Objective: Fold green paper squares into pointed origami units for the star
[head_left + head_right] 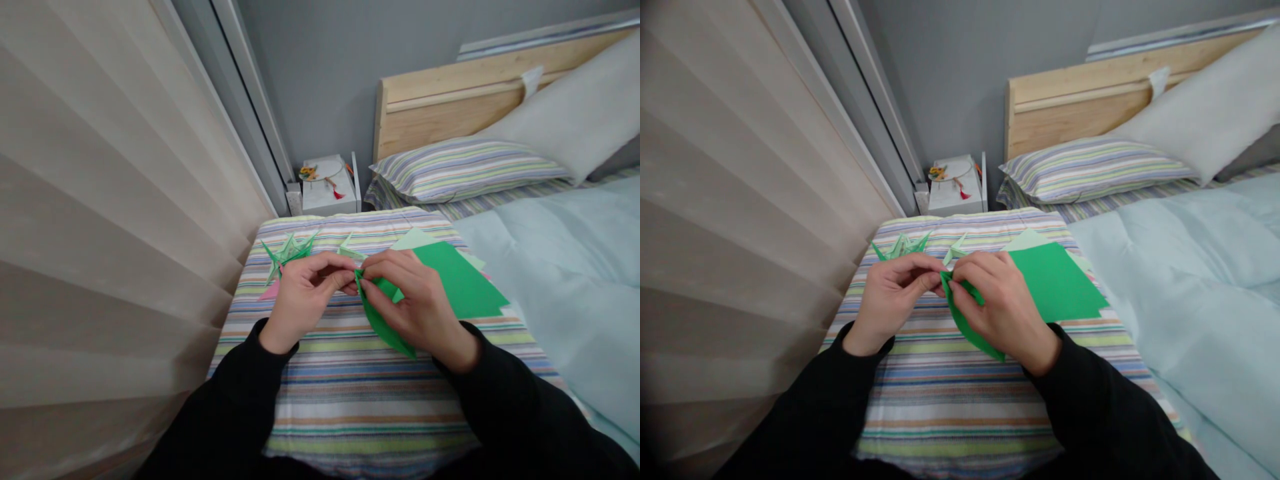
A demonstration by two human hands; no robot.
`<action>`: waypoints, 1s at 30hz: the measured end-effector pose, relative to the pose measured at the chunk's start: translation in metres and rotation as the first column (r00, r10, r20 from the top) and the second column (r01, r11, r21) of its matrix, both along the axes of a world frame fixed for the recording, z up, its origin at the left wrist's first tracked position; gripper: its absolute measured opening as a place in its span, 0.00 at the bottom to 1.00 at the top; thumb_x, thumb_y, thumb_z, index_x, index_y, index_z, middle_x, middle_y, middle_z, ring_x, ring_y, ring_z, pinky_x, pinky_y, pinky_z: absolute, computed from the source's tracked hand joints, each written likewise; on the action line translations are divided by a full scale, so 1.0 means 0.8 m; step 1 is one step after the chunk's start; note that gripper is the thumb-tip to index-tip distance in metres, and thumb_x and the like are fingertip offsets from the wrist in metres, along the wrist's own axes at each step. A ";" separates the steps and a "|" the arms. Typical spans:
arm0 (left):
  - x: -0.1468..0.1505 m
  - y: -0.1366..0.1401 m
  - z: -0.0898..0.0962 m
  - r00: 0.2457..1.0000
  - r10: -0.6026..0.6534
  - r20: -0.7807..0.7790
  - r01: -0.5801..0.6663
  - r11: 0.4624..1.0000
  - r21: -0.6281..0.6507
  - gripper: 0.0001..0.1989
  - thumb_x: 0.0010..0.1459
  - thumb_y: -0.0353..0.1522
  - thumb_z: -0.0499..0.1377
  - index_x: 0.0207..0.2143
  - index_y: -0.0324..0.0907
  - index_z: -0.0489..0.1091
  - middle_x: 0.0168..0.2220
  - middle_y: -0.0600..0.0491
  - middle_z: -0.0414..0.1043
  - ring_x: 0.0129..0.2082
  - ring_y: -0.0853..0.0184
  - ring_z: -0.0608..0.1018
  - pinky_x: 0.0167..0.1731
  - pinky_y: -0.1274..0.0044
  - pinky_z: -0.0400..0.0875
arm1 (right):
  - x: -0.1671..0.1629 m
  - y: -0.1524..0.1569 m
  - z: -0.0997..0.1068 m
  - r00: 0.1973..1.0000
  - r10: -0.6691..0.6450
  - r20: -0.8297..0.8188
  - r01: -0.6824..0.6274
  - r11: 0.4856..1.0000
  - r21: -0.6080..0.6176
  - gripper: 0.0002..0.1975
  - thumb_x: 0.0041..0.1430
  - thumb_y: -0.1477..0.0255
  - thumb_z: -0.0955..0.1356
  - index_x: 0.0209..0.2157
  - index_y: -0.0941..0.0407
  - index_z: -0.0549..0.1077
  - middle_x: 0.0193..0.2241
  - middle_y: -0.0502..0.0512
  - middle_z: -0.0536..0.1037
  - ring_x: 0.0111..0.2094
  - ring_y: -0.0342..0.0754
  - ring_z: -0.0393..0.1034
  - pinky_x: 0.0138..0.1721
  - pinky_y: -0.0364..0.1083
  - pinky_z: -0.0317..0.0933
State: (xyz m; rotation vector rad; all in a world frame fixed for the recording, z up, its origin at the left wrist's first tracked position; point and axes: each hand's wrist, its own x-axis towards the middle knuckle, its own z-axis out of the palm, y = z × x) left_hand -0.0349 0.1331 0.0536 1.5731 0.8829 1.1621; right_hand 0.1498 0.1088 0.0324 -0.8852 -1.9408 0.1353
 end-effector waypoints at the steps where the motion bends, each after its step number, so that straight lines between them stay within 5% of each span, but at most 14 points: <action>1: 0.000 -0.001 0.000 1.000 0.004 -0.010 -0.004 1.000 0.012 0.02 0.57 0.30 0.68 0.33 0.39 0.80 0.27 0.54 0.79 0.25 0.68 0.82 0.30 0.77 0.83 | 0.000 0.000 0.000 1.000 -0.002 0.005 0.002 1.000 -0.004 0.06 0.68 0.78 0.67 0.36 0.54 0.72 0.36 0.54 0.82 0.39 0.50 0.77 0.43 0.51 0.64; 20: 0.002 -0.001 0.001 0.997 -0.082 -0.001 0.082 0.995 -0.063 0.10 0.59 0.36 0.69 0.32 0.40 0.74 0.23 0.58 0.69 0.20 0.74 0.72 0.22 0.81 0.72 | -0.002 0.000 -0.005 0.997 0.071 -0.014 -0.072 0.993 -0.097 0.07 0.67 0.79 0.67 0.35 0.55 0.71 0.39 0.54 0.81 0.43 0.50 0.76 0.45 0.51 0.61; 30: 0.004 0.000 -0.003 0.993 -0.112 -0.026 0.109 0.989 -0.103 0.12 0.61 0.38 0.67 0.33 0.41 0.71 0.23 0.58 0.69 0.22 0.72 0.73 0.24 0.80 0.72 | -0.003 -0.002 -0.001 0.997 0.010 -0.072 -0.019 0.992 -0.129 0.06 0.65 0.78 0.67 0.34 0.54 0.70 0.31 0.51 0.79 0.35 0.48 0.74 0.41 0.49 0.62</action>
